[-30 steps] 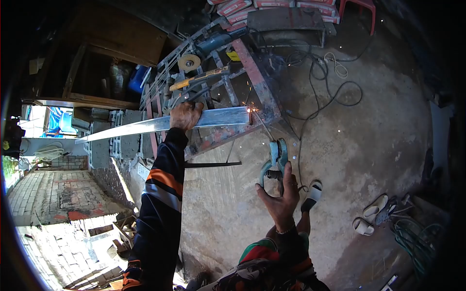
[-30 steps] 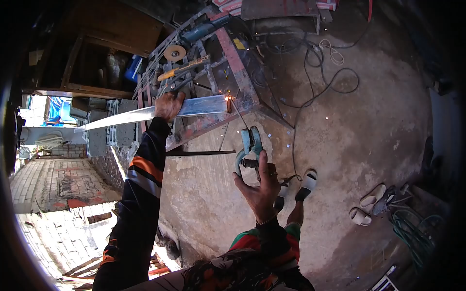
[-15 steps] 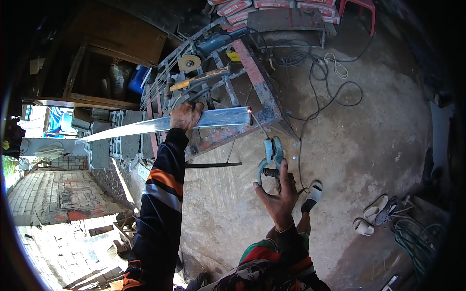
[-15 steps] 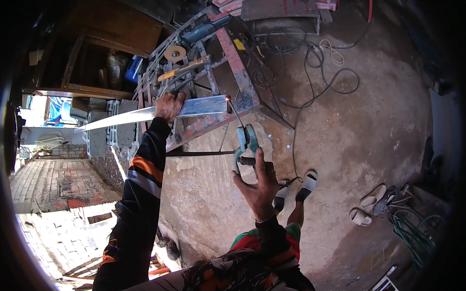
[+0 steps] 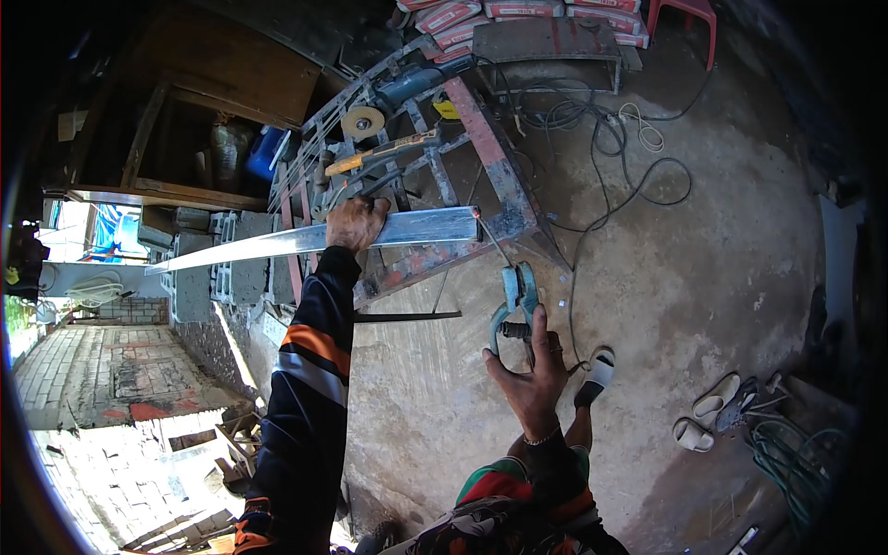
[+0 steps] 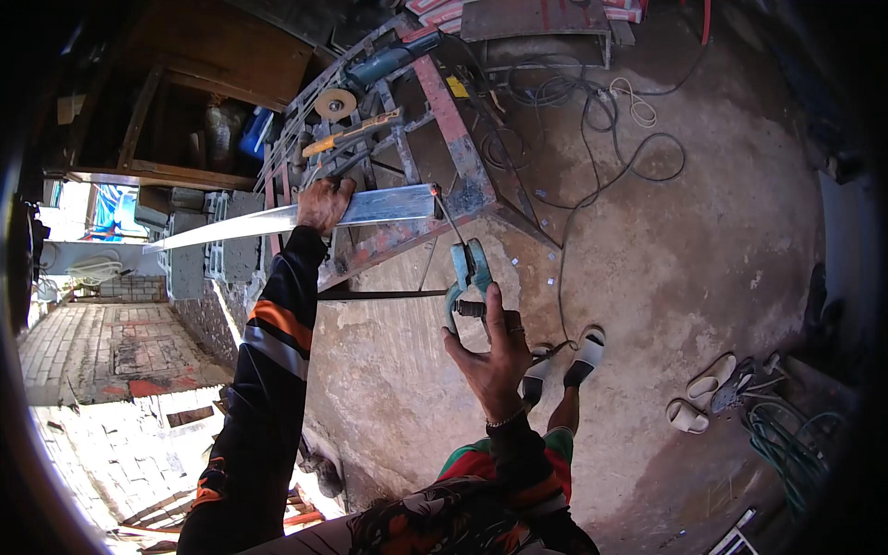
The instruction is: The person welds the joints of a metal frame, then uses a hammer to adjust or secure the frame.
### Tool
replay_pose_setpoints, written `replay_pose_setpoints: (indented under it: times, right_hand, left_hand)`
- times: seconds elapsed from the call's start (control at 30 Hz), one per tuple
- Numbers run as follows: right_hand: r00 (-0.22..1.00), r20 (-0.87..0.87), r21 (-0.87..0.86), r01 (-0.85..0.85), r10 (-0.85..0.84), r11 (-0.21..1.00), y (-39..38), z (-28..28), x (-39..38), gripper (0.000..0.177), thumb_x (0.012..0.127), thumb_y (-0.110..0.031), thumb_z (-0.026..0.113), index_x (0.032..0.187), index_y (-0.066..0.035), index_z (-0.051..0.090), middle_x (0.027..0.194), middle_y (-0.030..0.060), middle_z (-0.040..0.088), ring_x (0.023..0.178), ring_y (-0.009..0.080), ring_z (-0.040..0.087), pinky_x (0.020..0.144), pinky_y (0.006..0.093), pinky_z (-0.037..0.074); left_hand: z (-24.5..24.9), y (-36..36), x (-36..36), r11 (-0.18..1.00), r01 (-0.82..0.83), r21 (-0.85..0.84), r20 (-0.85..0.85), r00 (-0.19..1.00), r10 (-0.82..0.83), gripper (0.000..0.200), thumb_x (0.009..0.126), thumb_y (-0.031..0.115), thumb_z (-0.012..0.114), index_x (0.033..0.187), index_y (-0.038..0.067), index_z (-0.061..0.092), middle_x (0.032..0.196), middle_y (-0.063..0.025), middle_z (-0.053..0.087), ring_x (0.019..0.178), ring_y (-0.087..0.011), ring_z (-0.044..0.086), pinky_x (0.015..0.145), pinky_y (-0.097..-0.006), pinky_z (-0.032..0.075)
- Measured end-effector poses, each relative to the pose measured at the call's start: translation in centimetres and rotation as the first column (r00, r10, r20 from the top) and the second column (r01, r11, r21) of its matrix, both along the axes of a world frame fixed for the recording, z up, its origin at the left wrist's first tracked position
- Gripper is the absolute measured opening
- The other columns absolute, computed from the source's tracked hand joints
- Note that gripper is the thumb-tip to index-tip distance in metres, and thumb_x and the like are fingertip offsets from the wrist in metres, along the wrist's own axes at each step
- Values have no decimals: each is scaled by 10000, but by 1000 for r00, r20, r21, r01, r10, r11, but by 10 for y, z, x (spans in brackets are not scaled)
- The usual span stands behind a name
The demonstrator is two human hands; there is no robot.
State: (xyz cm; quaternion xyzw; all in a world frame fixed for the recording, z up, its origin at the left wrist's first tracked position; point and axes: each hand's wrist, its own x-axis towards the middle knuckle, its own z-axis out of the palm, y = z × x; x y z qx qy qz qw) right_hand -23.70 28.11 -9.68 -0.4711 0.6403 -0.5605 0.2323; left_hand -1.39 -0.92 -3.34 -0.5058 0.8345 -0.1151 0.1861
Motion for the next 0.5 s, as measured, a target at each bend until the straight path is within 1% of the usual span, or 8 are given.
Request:
replay_pose_setpoints:
  times: [0.07,0.3,0.33,0.37,0.4,0.43,0.5]
  right_hand:
    - [1000,-2,15,0,0,1000,1,-1,1,958,633,-136,891,1451,-5,411,986,133,656,868,258,651,740,369,529]
    - [1000,-9,34,-3,3,999,1,-1,1,948,637,-127,889,1449,-4,414,989,129,656,874,251,653,742,364,531]
    - [1000,-9,34,-3,3,999,0,-1,1,948,637,-127,889,1449,-4,414,989,129,656,874,251,653,742,364,531]
    - [1000,-4,13,23,-23,1000,-1,-2,1,921,640,-133,883,1442,-34,442,950,99,669,807,228,639,695,345,522]
    - [999,2,-9,49,-49,999,-1,-2,1,894,643,-140,877,1435,-64,469,911,68,682,739,205,625,648,325,512]
    - [999,2,-8,49,-49,999,0,-2,1,894,643,-140,877,1435,-64,469,911,68,682,739,205,625,648,325,512]
    - [1000,-2,9,-5,5,1000,1,-2,1,956,642,-123,886,1460,-10,404,988,123,656,872,242,653,737,359,532]
  left_hand:
    - [2,1,-2,999,-34,12,7,999,34,220,960,302,437,972,209,636,891,-153,688,849,-350,697,683,-464,563]
    - [-5,-2,4,1000,-18,9,22,1000,18,214,956,306,446,987,212,637,878,-150,685,849,-352,697,670,-464,560]
    - [-10,-3,7,999,30,-45,26,999,-29,214,955,305,447,986,210,635,876,-149,684,844,-352,697,668,-465,559]
    - [-14,-4,10,992,78,-98,32,997,-75,213,953,305,447,985,208,634,875,-148,684,839,-352,696,666,-465,559]
    - [-11,-1,6,995,63,-73,20,998,-62,215,954,298,441,975,201,632,881,-144,685,847,-351,696,675,-473,558]
    - [-6,0,2,995,63,-73,20,998,-62,215,954,298,441,975,201,632,881,-144,685,847,-351,696,675,-473,558]
    - [1,1,-2,1000,-19,22,-1,1000,19,220,956,299,436,972,198,631,890,-143,687,864,-353,696,682,-481,557]
